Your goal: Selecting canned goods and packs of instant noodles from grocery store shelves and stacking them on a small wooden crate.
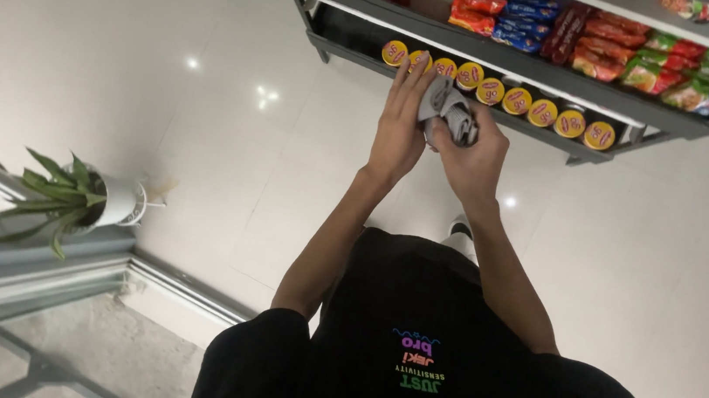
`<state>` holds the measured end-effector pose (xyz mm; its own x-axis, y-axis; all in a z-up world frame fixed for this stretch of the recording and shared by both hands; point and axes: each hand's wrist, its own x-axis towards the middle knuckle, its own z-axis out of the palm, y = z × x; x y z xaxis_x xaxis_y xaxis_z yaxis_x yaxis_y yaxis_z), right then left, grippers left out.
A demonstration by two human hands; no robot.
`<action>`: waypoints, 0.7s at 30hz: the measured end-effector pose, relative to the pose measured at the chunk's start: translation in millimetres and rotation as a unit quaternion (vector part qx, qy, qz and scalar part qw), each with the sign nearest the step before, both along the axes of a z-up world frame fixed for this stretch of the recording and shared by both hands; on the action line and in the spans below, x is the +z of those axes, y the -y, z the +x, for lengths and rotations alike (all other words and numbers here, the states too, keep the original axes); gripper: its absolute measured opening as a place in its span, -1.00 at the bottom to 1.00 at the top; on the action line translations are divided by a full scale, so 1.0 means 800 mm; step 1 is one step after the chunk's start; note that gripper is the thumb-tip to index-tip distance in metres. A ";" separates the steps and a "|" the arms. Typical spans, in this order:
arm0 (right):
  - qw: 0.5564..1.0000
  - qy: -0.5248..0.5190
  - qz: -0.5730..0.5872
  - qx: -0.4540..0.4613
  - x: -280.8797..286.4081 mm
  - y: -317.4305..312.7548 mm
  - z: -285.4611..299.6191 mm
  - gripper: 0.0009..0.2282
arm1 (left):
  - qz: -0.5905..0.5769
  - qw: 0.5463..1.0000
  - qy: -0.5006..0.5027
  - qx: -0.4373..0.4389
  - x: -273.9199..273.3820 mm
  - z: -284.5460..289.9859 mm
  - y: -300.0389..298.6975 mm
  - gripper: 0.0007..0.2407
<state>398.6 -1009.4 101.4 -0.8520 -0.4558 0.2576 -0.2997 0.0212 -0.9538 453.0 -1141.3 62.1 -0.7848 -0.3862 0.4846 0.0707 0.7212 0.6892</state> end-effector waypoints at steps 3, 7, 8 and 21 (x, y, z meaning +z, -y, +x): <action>0.997 -0.064 0.046 -0.010 0.003 0.013 0.007 -0.74 | 0.019 0.998 -0.032 -0.049 0.009 0.016 0.010 -0.38; 0.998 -0.003 0.057 0.026 -0.009 0.014 0.019 -0.69 | -0.039 0.997 0.002 -0.070 0.042 0.043 0.021 -0.35; 0.996 0.035 0.044 0.064 -0.009 0.014 0.019 -0.60 | -0.025 0.995 0.014 -0.099 0.054 0.050 0.025 -0.29; 0.984 0.016 0.076 0.162 -0.030 -0.020 0.006 -0.48 | 0.288 0.954 -0.027 -0.077 0.043 0.045 0.085 -0.61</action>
